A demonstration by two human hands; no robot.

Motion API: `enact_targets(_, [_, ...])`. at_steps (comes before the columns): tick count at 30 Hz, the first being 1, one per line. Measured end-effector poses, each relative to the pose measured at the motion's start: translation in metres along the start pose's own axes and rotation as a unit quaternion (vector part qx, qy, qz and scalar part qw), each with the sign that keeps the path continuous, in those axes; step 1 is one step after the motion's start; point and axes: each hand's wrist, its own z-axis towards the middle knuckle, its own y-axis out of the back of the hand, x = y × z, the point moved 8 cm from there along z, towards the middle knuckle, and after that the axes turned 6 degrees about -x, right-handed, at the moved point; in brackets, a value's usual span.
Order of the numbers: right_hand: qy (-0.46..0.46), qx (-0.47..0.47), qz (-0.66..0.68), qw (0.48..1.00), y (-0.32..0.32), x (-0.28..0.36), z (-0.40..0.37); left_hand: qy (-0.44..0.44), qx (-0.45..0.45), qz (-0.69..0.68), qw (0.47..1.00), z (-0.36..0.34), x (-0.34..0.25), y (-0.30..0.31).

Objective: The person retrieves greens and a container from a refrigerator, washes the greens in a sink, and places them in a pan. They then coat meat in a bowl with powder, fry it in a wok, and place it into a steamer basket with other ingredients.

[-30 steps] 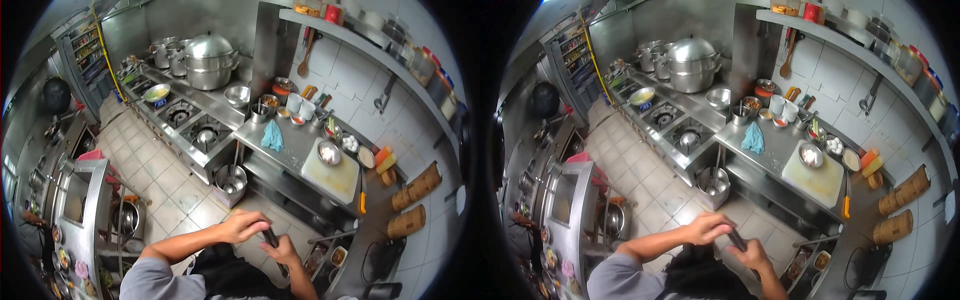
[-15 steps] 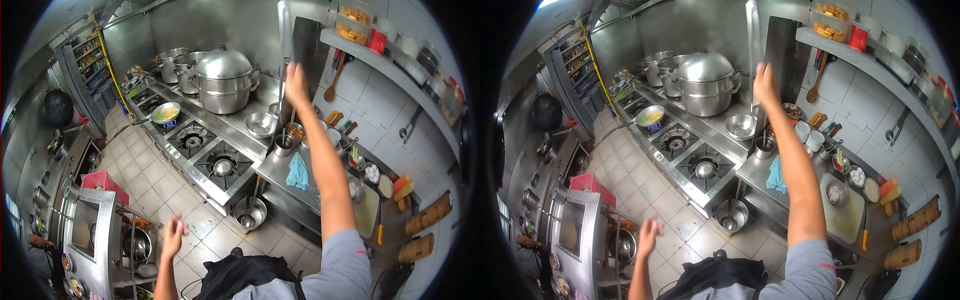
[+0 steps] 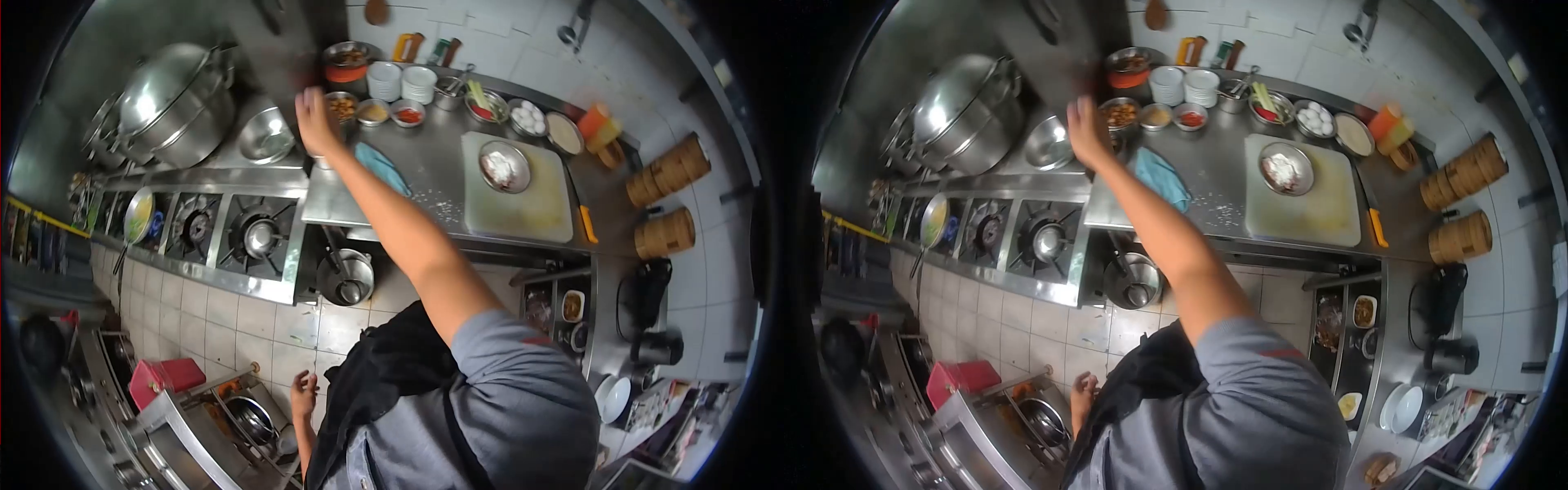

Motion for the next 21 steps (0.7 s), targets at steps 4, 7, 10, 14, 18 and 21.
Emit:
enact_targets(4, [-0.122, 0.13, -0.044, 0.983, 0.179, -0.123, -0.216, -0.134, 0.043, 0.107, 0.984, 0.064, -0.101, -0.048])
enact_targets(7, [-0.349, 0.02, -0.102, 0.931, 0.393, -0.205, -0.299, -0.177, 0.064, 0.09, 0.978, 0.093, -0.192, -0.126])
enact_targets(10, [-0.221, -0.13, -0.271, 0.928, 0.584, -0.198, -0.272, -0.181, 0.186, -0.008, 0.966, 0.097, -0.282, -0.26])
enact_targets(14, [-0.385, -0.157, -0.262, 0.871, 0.717, -0.246, -0.21, -0.189, 0.335, -0.043, 0.922, 0.081, -0.356, -0.47])
enact_targets(18, [-0.44, -0.214, -0.072, 0.869, 0.687, -0.262, -0.128, -0.092, 0.312, -0.035, 0.945, 0.071, -0.383, -0.621])
enact_targets(21, [-0.381, -0.133, -0.009, 0.915, 0.6, -0.261, -0.061, -0.089, 0.181, -0.067, 0.977, 0.083, -0.383, -0.634])
